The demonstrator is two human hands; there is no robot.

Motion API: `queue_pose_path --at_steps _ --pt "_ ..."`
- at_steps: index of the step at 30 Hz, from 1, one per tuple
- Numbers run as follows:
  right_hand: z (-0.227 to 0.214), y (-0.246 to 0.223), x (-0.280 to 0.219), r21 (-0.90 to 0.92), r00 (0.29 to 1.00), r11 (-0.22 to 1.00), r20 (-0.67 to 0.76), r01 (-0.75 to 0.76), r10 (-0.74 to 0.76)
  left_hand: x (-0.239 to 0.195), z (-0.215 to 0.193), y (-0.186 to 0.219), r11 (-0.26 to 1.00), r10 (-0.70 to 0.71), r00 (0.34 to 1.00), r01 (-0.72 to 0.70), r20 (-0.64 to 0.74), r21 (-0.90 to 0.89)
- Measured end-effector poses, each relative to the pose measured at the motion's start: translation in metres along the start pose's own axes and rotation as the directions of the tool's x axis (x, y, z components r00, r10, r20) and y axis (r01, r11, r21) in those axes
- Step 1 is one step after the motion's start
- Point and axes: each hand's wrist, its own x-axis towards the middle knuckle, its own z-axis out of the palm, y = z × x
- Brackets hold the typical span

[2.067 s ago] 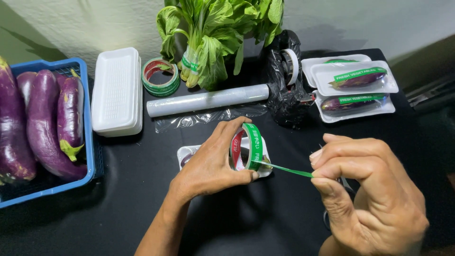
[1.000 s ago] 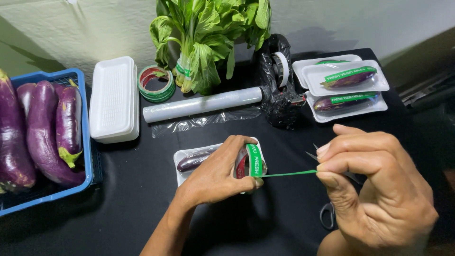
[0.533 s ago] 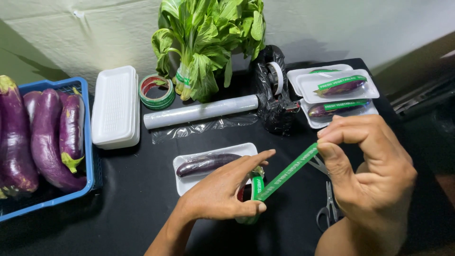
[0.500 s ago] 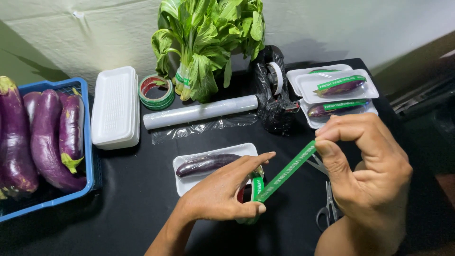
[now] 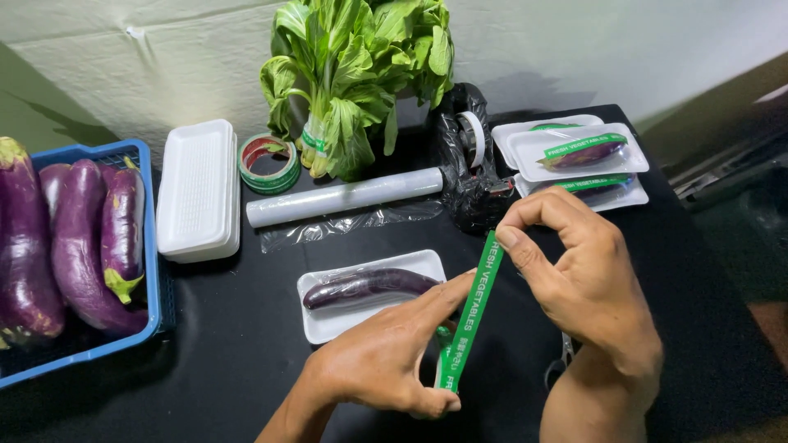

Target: The person wraps an eggplant in plastic wrap, places it in a white tray, seals the tray with more plastic wrap, and applies a green label. The person then repeats the process with a second eggplant, cutting the wrap and smoothing it over the tray.

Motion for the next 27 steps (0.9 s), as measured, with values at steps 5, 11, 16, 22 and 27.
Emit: queue_pose_path --at_steps 5,11,16,22,27 --pt "0.007 0.017 0.007 0.000 0.988 0.997 0.130 -0.081 0.081 -0.002 0.006 -0.001 0.995 0.089 0.996 -0.088 -0.013 0.049" --pt "0.011 0.031 0.017 0.105 0.903 0.958 0.376 -0.267 0.211 -0.002 0.010 0.015 0.987 -0.049 0.998 0.044 0.026 0.154" --pt "0.013 0.037 0.021 0.158 0.827 0.941 0.535 -0.299 0.173 -0.004 0.022 0.010 0.963 0.074 0.997 -0.063 -0.033 0.262" --pt "0.017 0.035 0.024 0.206 0.795 0.912 0.580 -0.355 0.179 0.002 0.024 0.013 0.915 0.232 0.967 -0.180 -0.106 0.362" --pt "0.031 0.043 0.032 0.162 0.855 0.859 0.289 -0.486 0.430 -0.001 0.015 0.030 0.957 0.185 0.970 -0.141 -0.155 0.255"
